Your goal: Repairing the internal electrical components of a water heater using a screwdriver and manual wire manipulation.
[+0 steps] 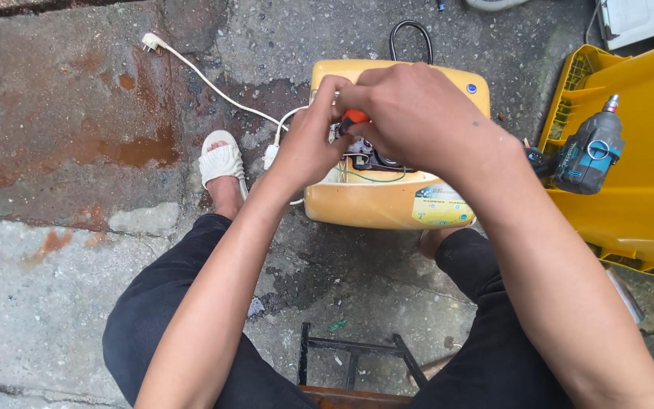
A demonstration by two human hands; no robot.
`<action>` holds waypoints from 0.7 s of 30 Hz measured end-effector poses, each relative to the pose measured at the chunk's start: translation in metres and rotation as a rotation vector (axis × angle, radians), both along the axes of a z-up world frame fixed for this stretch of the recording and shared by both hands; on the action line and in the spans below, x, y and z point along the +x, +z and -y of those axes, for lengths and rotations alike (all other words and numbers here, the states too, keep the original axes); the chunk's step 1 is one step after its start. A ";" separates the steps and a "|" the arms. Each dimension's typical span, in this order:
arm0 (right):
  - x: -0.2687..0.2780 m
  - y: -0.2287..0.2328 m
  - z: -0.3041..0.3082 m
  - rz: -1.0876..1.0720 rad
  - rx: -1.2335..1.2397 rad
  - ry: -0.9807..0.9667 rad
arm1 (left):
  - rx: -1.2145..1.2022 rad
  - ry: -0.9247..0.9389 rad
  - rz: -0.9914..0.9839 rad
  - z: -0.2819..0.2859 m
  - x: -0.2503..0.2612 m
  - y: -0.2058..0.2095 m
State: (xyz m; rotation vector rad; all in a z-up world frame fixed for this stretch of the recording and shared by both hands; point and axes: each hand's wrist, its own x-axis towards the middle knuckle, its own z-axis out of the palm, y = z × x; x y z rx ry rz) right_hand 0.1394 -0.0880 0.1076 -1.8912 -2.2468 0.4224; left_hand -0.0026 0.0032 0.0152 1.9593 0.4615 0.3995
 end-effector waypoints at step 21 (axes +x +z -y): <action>-0.010 -0.002 -0.004 0.485 -0.214 -0.313 | 0.057 0.056 -0.018 0.000 0.005 -0.009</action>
